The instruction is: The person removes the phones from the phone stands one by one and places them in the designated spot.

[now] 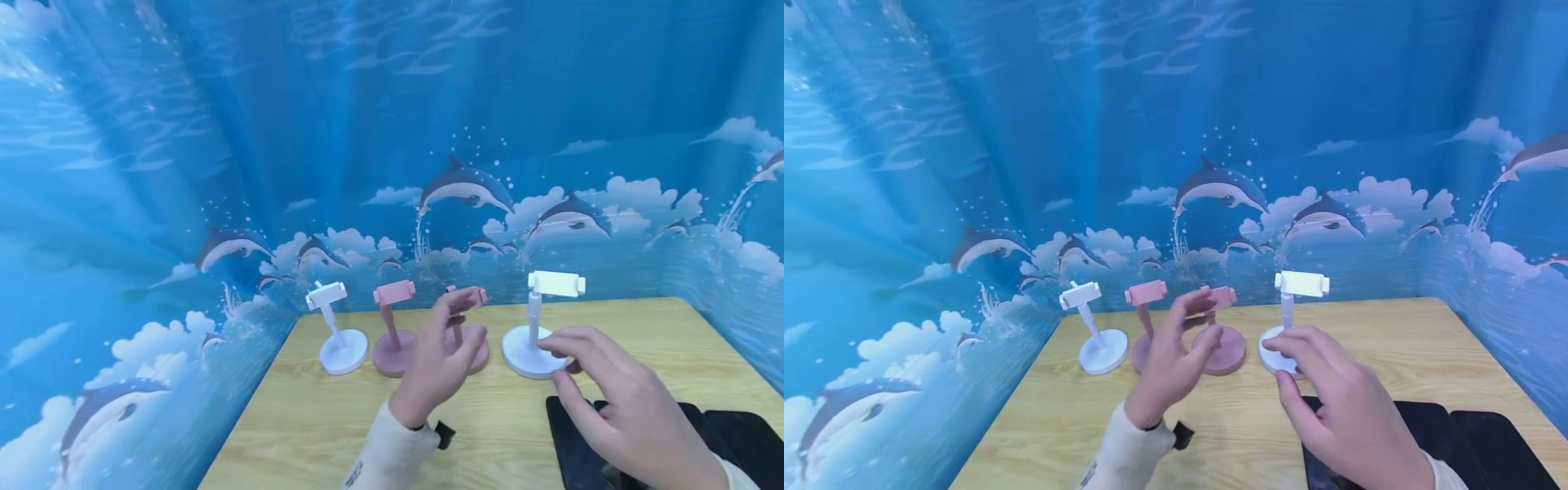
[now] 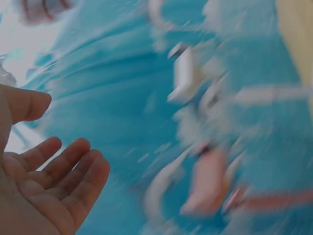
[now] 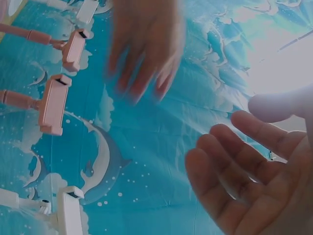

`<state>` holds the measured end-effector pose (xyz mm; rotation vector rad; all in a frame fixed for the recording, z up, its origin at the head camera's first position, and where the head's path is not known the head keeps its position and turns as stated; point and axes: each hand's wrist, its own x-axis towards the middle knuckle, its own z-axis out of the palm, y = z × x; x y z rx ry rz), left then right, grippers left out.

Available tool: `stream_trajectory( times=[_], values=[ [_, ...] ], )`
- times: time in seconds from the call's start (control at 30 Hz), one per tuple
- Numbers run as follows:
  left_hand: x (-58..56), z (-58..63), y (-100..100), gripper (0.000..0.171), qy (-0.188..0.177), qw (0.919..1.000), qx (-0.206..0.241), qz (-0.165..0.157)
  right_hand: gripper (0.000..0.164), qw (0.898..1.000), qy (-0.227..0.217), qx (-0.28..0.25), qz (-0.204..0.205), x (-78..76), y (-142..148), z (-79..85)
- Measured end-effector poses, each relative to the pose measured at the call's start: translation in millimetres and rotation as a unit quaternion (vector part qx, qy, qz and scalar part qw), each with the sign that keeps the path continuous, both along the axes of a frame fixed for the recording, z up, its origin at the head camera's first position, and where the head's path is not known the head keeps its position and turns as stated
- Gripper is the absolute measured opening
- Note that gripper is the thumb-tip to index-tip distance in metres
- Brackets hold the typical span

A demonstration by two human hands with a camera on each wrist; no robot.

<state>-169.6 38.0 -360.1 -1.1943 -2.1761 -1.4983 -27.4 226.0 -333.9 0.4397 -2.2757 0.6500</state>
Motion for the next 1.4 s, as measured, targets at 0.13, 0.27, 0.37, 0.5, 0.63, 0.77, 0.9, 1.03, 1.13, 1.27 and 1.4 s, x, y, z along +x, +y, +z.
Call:
stream_trajectory(
  times=[0.13, 0.27, 0.37, 0.5, 0.63, 0.77, 0.9, 1.03, 1.13, 1.27, 1.4],
  values=[
    [16.6, 14.6, -47.0, 0.042, 0.083, 0.9944, 0.038, 0.052, 0.047, 0.999, 0.032, -0.015, -0.015, 1.5, 10.0, -1.1],
    [25.8, 20.5, -70.2, 0.043, 0.122, 0.9866, 0.043, 0.1, 0.034, 0.996, 0.079, -0.043, -0.011, 2.1, 18.3, -4.3],
    [28.1, 22.5, -72.4, 0.048, 0.121, 0.9848, 0.02, 0.123, 0.018, 0.99, 0.127, -0.063, 0.012, 1.4, 21.6, -8.1],
    [28.8, 23.8, -69.0, 0.054, 0.113, 0.9819, -0.032, 0.149, 0.022, 0.982, 0.168, -0.08, 0.035, 1.1, 24.0, -11.8],
    [31.0, 25.6, -67.4, 0.056, 0.127, 0.976, -0.052, 0.169, 0.024, 0.981, 0.175, -0.082, 0.035, 1.5, 27.8, -13.1],
    [33.3, 27.7, -64.7, 0.054, 0.14, 0.9755, -0.035, 0.166, 0.021, 0.982, 0.17, -0.078, 0.038, 0.7, 31.7, -15.0],
    [35.2, 26.9, -58.9, 0.056, 0.14, 0.9765, -0.044, 0.158, 0.02, 0.983, 0.164, -0.071, 0.035, -0.2, 33.0, -15.8],
    [37.4, 24.6, -55.4, 0.056, 0.135, 0.9739, -0.062, 0.172, 0.022, 0.983, 0.169, -0.069, 0.035, 0.6, 31.4, -15.2],
    [37.4, 24.2, -54.7, 0.054, 0.141, 0.973, -0.06, 0.173, 0.022, 0.981, 0.174, -0.072, 0.038, 0.9, 30.5, -14.2],
    [34.9, 26.4, -54.8, 0.05, 0.158, 0.9742, -0.037, 0.156, 0.021, 0.981, 0.176, -0.073, 0.037, -1.0, 30.9, -13.4],
    [33.0, 29.0, -57.2, 0.044, 0.193, 0.9719, 0.016, 0.134, 0.021, 0.978, 0.185, -0.078, 0.046, -2.8, 29.6, -12.3]
  ],
)
